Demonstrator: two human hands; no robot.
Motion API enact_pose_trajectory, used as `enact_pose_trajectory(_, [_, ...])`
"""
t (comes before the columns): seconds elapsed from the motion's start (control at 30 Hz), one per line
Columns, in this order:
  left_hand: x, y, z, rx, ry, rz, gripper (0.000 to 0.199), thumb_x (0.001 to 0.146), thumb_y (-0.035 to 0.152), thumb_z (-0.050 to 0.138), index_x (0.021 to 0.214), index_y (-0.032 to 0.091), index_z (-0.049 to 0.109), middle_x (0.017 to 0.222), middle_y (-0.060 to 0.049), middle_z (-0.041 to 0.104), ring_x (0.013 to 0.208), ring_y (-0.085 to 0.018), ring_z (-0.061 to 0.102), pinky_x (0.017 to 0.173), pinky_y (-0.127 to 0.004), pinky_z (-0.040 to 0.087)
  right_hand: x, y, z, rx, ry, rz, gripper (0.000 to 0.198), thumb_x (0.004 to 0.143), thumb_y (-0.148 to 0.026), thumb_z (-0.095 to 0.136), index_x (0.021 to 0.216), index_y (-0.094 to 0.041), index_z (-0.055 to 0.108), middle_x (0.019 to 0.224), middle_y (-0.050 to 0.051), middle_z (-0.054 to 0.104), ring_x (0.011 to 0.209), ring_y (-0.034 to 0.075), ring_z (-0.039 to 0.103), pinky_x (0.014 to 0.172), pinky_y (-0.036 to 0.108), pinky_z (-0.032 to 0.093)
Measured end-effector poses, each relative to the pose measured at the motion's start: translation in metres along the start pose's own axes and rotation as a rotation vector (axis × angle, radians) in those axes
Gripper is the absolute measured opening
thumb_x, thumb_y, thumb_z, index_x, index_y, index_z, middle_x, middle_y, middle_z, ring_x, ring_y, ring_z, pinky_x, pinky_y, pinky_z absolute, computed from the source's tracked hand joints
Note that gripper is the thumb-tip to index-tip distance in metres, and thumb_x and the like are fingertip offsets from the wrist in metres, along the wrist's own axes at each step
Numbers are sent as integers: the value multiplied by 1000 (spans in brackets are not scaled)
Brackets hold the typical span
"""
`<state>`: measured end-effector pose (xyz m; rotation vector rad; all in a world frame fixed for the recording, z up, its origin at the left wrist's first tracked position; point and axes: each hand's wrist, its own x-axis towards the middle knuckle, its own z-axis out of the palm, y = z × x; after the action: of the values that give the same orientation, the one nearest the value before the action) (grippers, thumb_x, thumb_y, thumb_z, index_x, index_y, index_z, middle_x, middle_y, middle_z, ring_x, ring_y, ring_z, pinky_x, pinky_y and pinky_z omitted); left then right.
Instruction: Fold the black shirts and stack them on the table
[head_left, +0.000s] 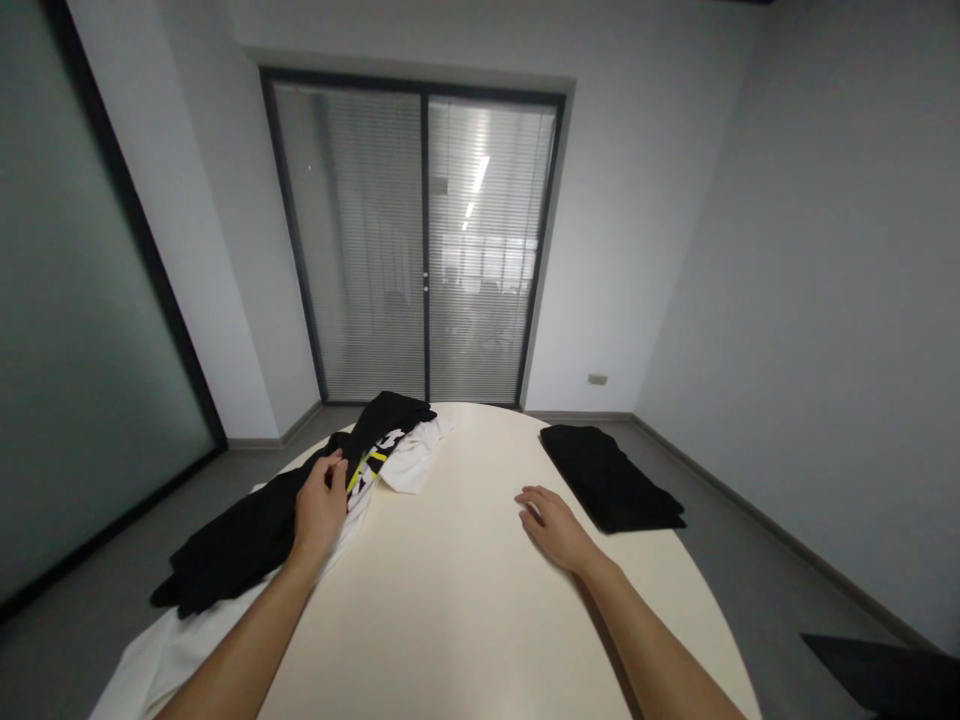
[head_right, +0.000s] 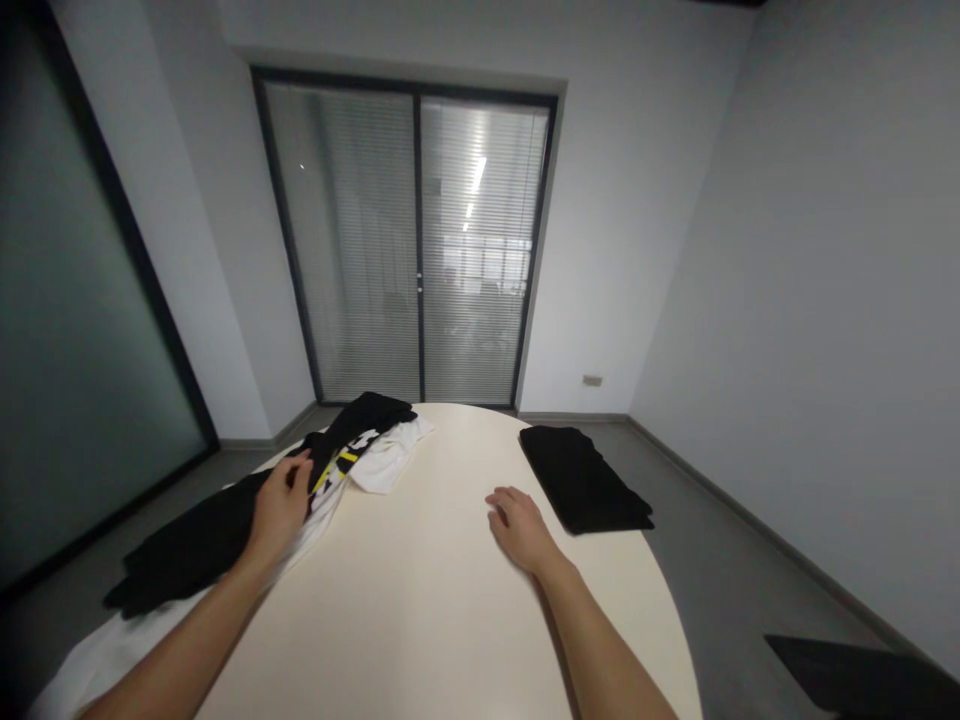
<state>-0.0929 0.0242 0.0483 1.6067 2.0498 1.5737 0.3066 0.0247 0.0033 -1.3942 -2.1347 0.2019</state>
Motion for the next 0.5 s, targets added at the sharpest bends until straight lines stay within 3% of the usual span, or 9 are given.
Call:
enact_pose_trajectory(0.1, [-9,15,-2,-135,68,102,35,97,39,40,117,19,59,123,-10,68,110,-23,64,97,-37,49,0,-3,-2,12,4,3,32,91,-28,49,114,-18,68,125,12,64,122,26,55,108,43,39])
enact_pose_trajectory(0.23, [-34,40,1,-258,31,467,30,100,33,38,118,19,58,129,-9,65,128,-22,55,116,-46,33,0,-4,-3,13,0,21,32,91,-29,49,115,-18,68,126,12,64,122,26,55,108,44,38])
enact_pose_trajectory(0.3, [-52,54,6,-271,-123,636,29,101,29,37,117,20,59,127,-7,67,129,-20,54,119,-49,29,0,-4,-4,17,4,17,32,92,-31,49,115,-18,68,125,12,64,122,27,55,108,44,39])
enact_pose_trajectory(0.37, [-71,68,10,-217,-418,760,30,101,28,38,119,23,61,125,-6,69,125,-18,57,118,-47,32,1,-6,-5,33,9,2,32,94,-35,47,113,-19,68,121,12,65,119,26,56,106,43,40])
enact_pose_trajectory(0.47, [-99,89,14,-106,-848,842,31,100,25,42,123,27,63,121,-3,71,124,-18,58,118,-46,31,3,-12,-7,81,-1,-5,38,99,-42,40,110,-20,69,116,11,68,116,26,58,106,42,40])
enact_pose_trajectory(0.5, [-107,95,14,-86,-937,859,28,99,25,46,118,28,66,118,-1,72,126,-19,56,119,-48,28,4,-16,-7,100,-10,10,40,100,-44,38,111,-21,69,116,11,69,118,26,57,107,43,39])
